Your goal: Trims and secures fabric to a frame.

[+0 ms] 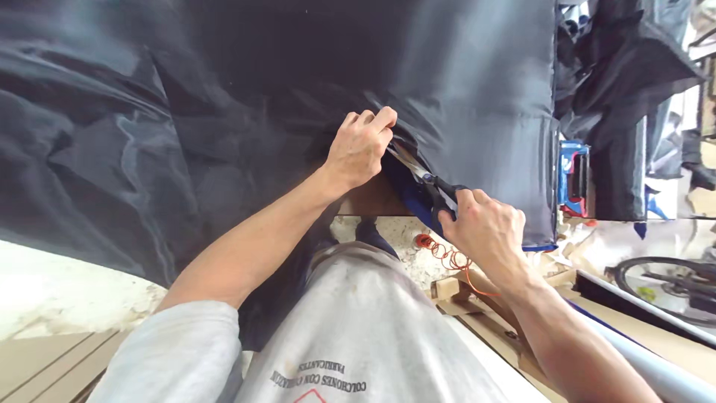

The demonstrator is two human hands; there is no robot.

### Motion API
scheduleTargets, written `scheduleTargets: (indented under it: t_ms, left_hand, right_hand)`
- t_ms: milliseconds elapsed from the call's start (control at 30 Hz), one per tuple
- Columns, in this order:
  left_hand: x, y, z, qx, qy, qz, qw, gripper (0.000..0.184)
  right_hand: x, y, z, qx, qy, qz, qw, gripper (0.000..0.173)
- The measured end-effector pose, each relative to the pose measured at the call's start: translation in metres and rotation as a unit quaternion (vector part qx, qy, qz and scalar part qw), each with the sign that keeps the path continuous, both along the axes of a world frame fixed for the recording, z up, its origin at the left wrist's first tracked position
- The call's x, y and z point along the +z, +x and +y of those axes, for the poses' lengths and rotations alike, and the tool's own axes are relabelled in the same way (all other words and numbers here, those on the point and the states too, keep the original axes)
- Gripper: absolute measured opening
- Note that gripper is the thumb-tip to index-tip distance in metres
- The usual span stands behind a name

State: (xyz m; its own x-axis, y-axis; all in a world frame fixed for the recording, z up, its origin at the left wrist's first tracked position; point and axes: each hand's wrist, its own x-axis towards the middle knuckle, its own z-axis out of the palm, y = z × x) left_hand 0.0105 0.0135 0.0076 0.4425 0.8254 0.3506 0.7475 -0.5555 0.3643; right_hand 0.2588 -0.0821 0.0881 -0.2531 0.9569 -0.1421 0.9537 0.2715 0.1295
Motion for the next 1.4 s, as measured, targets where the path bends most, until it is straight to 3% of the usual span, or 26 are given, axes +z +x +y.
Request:
scheduleTargets:
  t_ms: [333, 800, 1100, 1200, 1300, 1367, 1400]
  left_hand:
    - [-0.003, 0.005, -0.001, 0.027, 0.001, -0.021, 0.999, 0.022]
    - [-0.005, 0.006, -0.002, 0.027, 0.004, -0.026, 0.999, 0.017]
    - [-0.003, 0.002, 0.005, 0.054, -0.036, -0.098, 0.993, 0.016]
    - [-0.004, -0.003, 0.002, 0.053, -0.028, -0.08, 0.995, 0.019]
    - [0.004, -0.011, -0.008, 0.054, -0.042, -0.041, 0.997, 0.029]
    - [0.012, -0.014, -0.014, 0.079, -0.069, -0.002, 0.995, 0.047]
    - [0.014, -0.013, -0.015, 0.09, -0.081, 0.021, 0.992, 0.048]
  right_hand:
    - [-0.005, 0.029, 0.028, 0.034, -0.045, 0.028, 0.998, 0.025]
    - [-0.021, 0.052, 0.071, 0.179, -0.034, 0.073, 0.981, 0.019]
    - [-0.022, 0.053, 0.093, 0.237, -0.027, 0.084, 0.968, 0.02]
    - [0.005, 0.073, 0.08, 0.167, -0.017, 0.103, 0.98, 0.016]
    - [0.03, 0.139, 0.061, -0.03, -0.02, 0.147, 0.988, 0.033]
    - [0.012, 0.21, 0.057, -0.165, 0.011, 0.158, 0.974, 0.038]
    - [-0.006, 0.245, 0.06, -0.226, 0.016, 0.151, 0.962, 0.041]
